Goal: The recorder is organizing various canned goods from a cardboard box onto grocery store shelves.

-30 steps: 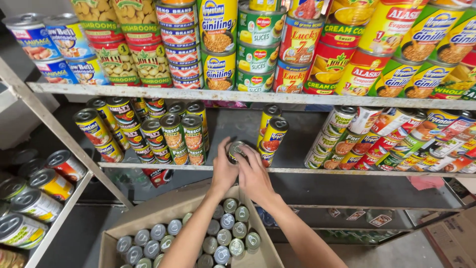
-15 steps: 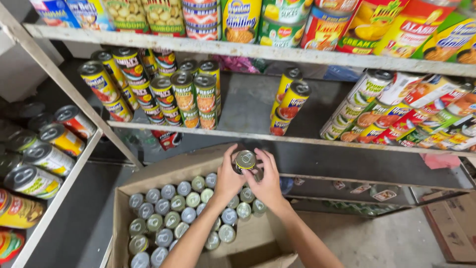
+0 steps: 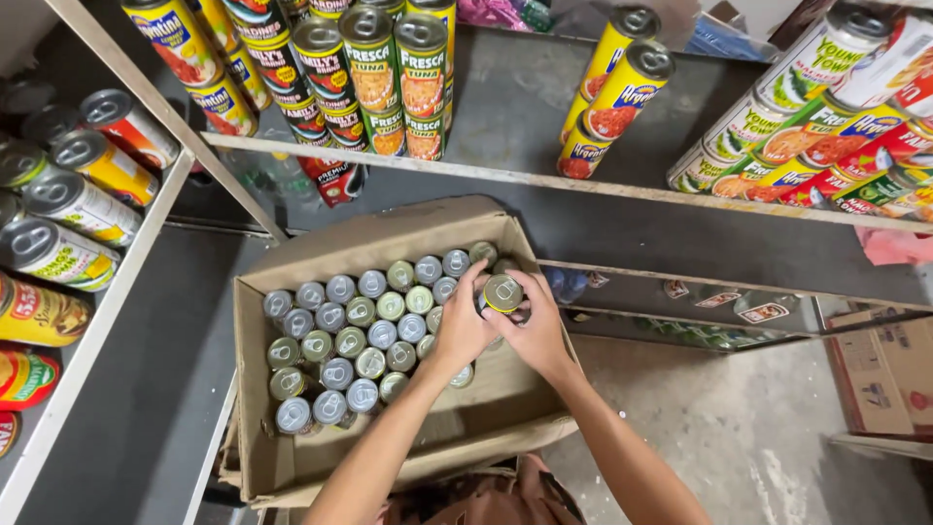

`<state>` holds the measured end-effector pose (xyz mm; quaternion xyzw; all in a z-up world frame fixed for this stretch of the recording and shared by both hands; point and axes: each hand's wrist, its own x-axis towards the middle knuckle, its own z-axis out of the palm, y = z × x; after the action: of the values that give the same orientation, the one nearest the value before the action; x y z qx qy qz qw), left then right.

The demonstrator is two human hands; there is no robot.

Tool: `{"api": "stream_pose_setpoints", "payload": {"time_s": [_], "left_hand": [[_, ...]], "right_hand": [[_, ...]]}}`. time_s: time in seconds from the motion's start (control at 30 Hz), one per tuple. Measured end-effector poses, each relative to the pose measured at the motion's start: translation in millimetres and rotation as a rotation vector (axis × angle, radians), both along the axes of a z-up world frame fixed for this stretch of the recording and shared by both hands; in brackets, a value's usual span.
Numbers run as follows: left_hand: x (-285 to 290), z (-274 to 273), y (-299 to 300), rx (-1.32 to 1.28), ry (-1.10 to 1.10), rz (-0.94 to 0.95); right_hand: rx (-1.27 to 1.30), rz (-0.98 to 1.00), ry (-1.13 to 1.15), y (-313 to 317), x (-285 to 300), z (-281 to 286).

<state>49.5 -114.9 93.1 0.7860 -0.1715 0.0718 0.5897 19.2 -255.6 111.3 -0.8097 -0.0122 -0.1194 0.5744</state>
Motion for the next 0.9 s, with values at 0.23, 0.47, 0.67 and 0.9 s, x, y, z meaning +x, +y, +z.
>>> {"api": "stream_pose_setpoints", "payload": {"time_s": [0.23, 0.47, 0.67, 0.9], "left_hand": [[-21, -12, 32, 0.023, -0.004, -0.133], [-30, -52, 69, 0.318, 0.111, -0.228], [-32, -81, 75, 0.568, 0.179, -0.169], [-35, -81, 78, 0.643, 0.308, -0.163]], "right_hand": [[-0.236, 0.014, -0.076, -7, -18, -3], [-0.346, 0.321, 0.068, -19, -29, -15], [-0.585, 0.439, 0.094, -21, -28, -44], [-0.699, 0.493, 0.241, -12, -25, -54]]}}
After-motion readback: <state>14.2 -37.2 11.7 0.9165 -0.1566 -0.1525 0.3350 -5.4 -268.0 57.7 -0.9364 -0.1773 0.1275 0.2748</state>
